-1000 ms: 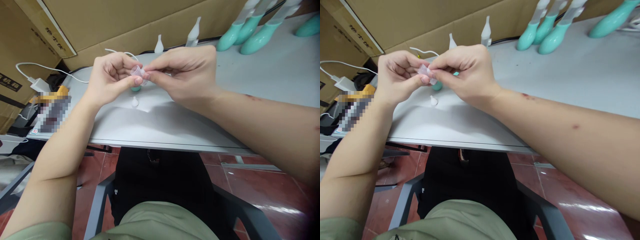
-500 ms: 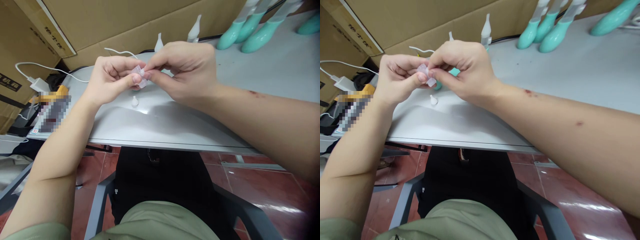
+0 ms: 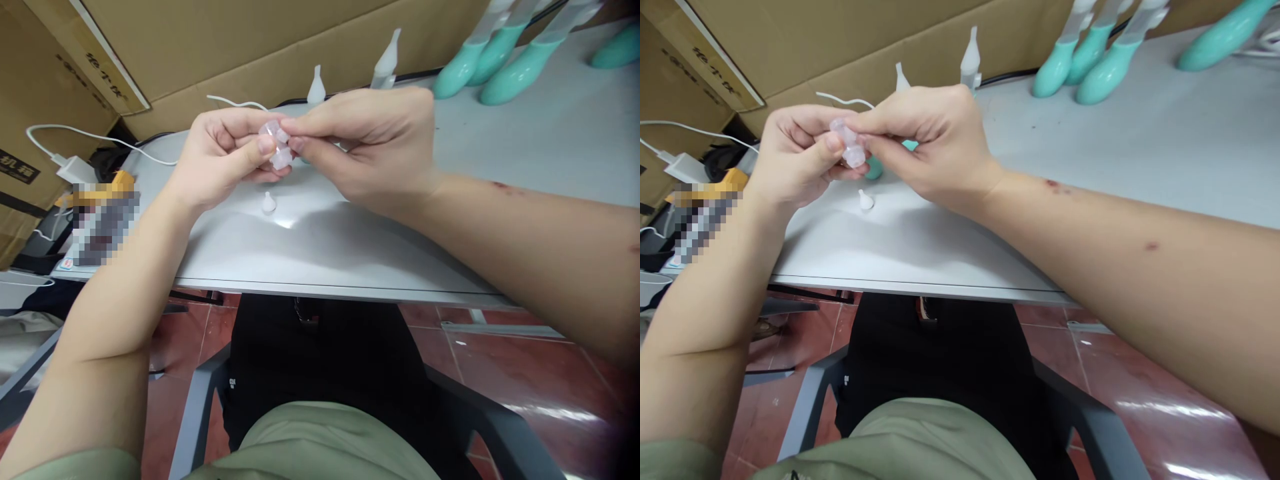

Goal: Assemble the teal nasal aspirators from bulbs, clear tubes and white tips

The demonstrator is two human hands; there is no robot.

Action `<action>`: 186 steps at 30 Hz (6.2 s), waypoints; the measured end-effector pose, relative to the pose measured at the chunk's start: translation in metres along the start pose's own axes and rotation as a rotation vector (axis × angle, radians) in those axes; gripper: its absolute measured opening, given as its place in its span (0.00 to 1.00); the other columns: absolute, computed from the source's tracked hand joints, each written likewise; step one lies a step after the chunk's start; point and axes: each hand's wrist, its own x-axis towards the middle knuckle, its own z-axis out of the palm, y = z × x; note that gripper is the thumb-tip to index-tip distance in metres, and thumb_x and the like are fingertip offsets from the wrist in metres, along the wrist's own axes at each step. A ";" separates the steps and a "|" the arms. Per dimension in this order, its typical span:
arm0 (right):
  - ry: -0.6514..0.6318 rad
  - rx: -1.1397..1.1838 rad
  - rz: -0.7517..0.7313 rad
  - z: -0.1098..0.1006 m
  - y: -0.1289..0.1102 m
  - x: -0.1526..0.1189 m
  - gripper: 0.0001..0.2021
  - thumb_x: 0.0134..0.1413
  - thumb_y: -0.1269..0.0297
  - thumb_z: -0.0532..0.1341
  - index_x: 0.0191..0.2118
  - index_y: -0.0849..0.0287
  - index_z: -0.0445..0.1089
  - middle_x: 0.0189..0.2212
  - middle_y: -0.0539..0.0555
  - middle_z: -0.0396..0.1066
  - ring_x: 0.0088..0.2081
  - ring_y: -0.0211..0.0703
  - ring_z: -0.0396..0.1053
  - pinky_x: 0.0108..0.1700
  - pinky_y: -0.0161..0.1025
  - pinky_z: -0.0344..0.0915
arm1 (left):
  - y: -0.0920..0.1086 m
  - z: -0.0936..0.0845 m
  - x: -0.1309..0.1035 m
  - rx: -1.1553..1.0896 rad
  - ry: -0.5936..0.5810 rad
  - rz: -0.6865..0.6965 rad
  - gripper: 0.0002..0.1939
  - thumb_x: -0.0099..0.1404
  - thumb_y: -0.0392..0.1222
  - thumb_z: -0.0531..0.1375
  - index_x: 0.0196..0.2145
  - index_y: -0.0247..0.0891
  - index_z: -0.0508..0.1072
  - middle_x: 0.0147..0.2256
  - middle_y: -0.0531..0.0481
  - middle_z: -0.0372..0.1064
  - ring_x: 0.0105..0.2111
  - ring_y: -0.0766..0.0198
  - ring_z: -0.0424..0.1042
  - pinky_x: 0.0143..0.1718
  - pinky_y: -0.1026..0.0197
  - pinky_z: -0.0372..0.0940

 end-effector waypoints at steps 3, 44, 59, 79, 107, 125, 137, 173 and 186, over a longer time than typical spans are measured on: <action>-0.016 -0.041 0.131 -0.001 -0.002 0.000 0.18 0.80 0.43 0.82 0.41 0.48 0.91 0.45 0.54 0.93 0.47 0.52 0.89 0.61 0.52 0.90 | -0.001 -0.002 0.003 -0.032 -0.027 -0.003 0.21 0.72 0.63 0.86 0.47 0.45 0.92 0.36 0.53 0.87 0.42 0.50 0.98 0.40 0.50 0.95; -0.023 0.061 0.059 0.003 0.001 0.000 0.19 0.82 0.44 0.79 0.41 0.53 0.85 0.43 0.53 0.91 0.41 0.43 0.87 0.46 0.42 0.87 | 0.012 -0.005 0.002 -0.180 -0.182 -0.159 0.23 0.62 0.60 0.92 0.41 0.42 0.93 0.35 0.55 0.88 0.38 0.54 0.97 0.39 0.56 0.94; -0.348 -0.064 -0.167 -0.029 0.011 0.015 0.04 0.80 0.63 0.70 0.46 0.50 0.80 0.39 0.48 0.85 0.38 0.40 0.78 0.42 0.40 0.76 | 0.030 -0.003 -0.002 -0.127 -0.315 -0.257 0.37 0.51 0.76 0.94 0.36 0.42 0.93 0.34 0.54 0.88 0.37 0.53 0.97 0.35 0.59 0.93; -0.416 -0.435 0.006 -0.026 -0.014 0.006 0.11 0.92 0.58 0.56 0.58 0.52 0.75 0.59 0.58 0.87 0.58 0.52 0.86 0.63 0.53 0.85 | 0.058 -0.001 -0.011 -0.125 -0.234 -0.350 0.11 0.69 0.42 0.83 0.41 0.35 0.89 0.39 0.50 0.89 0.42 0.54 0.94 0.48 0.50 0.94; -0.354 -0.329 -0.018 -0.022 -0.013 0.003 0.05 0.84 0.59 0.62 0.52 0.52 0.72 0.53 0.56 0.82 0.50 0.48 0.81 0.55 0.50 0.85 | 0.053 -0.008 -0.011 -0.151 -0.265 -0.312 0.17 0.66 0.49 0.89 0.40 0.37 0.91 0.35 0.54 0.88 0.38 0.58 0.96 0.42 0.60 0.92; -0.344 -0.357 0.184 -0.019 -0.033 0.007 0.10 0.88 0.57 0.66 0.49 0.51 0.82 0.48 0.62 0.83 0.55 0.59 0.84 0.56 0.53 0.85 | 0.059 -0.007 -0.014 -0.081 -0.237 -0.354 0.18 0.65 0.48 0.90 0.40 0.38 0.91 0.37 0.50 0.89 0.40 0.56 0.94 0.45 0.56 0.92; -0.248 -0.332 0.281 -0.023 -0.033 0.011 0.07 0.78 0.67 0.68 0.42 0.51 0.76 0.48 0.59 0.86 0.49 0.54 0.85 0.56 0.52 0.84 | 0.048 -0.024 -0.014 -0.003 -0.104 -0.254 0.26 0.63 0.59 0.92 0.47 0.43 0.92 0.42 0.50 0.93 0.43 0.52 0.91 0.55 0.42 0.91; -0.638 -0.479 0.644 -0.010 -0.035 0.023 0.16 0.67 0.84 0.66 0.44 0.55 0.87 0.28 0.48 0.74 0.33 0.46 0.67 0.48 0.47 0.68 | 0.048 -0.031 -0.014 0.490 -0.346 -0.037 0.22 0.65 0.72 0.87 0.45 0.56 0.98 0.29 0.51 0.76 0.31 0.57 0.65 0.39 0.45 0.67; -0.330 -0.033 0.605 -0.009 -0.027 0.015 0.18 0.67 0.92 0.70 0.37 0.58 0.85 0.23 0.42 0.71 0.28 0.33 0.62 0.33 0.35 0.58 | 0.021 -0.010 -0.007 0.258 -0.176 0.172 0.29 0.73 0.72 0.84 0.38 0.42 0.90 0.26 0.50 0.79 0.21 0.69 0.63 0.22 0.56 0.58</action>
